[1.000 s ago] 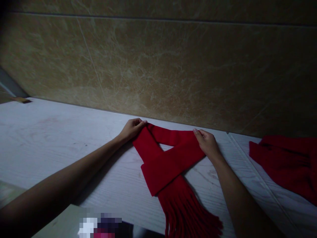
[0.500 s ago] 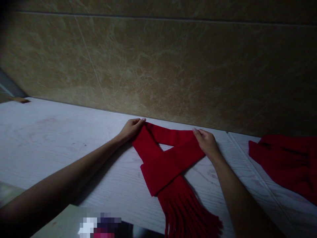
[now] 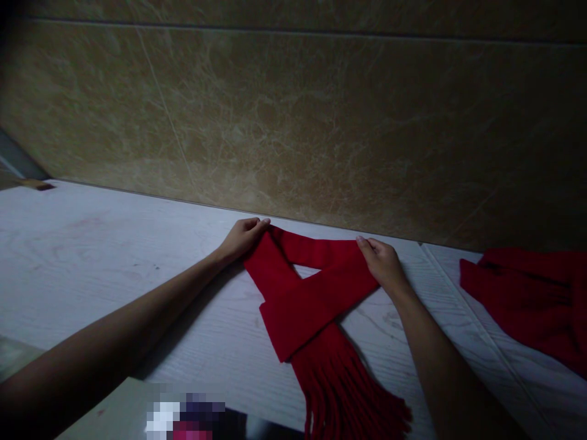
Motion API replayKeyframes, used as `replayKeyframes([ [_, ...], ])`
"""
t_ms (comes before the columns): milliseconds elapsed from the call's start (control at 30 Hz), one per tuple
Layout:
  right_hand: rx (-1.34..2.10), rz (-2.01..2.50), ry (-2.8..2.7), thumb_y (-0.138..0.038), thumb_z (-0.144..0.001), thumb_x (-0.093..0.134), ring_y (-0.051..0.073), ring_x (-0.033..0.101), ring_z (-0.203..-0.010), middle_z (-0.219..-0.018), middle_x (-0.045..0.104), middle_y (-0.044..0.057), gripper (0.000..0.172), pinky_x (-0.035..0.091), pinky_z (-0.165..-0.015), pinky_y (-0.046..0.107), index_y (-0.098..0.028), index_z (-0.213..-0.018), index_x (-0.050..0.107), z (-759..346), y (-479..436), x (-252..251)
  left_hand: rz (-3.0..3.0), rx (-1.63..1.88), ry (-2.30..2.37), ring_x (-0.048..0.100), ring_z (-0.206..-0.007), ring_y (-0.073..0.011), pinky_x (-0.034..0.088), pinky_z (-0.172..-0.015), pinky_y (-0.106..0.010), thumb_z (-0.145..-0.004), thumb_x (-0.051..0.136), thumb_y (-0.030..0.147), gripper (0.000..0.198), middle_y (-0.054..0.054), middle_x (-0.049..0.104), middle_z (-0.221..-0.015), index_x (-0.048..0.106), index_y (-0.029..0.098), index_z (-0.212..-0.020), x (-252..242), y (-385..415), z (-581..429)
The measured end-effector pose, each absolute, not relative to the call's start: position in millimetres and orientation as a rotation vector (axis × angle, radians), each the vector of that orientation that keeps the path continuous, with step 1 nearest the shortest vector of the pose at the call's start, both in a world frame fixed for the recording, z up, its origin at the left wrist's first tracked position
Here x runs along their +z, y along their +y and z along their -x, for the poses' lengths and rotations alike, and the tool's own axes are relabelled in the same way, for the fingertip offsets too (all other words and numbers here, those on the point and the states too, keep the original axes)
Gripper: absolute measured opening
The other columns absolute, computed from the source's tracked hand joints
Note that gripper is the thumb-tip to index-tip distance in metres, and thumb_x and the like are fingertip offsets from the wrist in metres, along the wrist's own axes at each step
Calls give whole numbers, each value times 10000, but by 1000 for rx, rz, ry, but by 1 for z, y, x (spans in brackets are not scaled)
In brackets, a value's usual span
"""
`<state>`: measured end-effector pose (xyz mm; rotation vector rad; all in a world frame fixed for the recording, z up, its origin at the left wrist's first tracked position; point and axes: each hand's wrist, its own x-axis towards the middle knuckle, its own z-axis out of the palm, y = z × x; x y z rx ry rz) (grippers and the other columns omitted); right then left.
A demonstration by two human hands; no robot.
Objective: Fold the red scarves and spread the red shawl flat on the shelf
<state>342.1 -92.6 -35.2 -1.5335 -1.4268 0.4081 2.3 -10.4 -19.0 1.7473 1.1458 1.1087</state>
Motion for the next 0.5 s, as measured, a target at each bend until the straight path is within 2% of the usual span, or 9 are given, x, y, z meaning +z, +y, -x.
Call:
replayKeyframes([
  [500, 444, 1540, -1423, -816, -790, 593, 177, 485, -560, -535, 502, -12, 613, 378, -511, 292, -232, -612, 537, -341, -93, -32, -1767, 1105, 1176, 372, -525, -108, 266, -490, -241, -822, 556, 668, 528, 33, 417, -551, 431, 205, -601, -18, -11, -3],
])
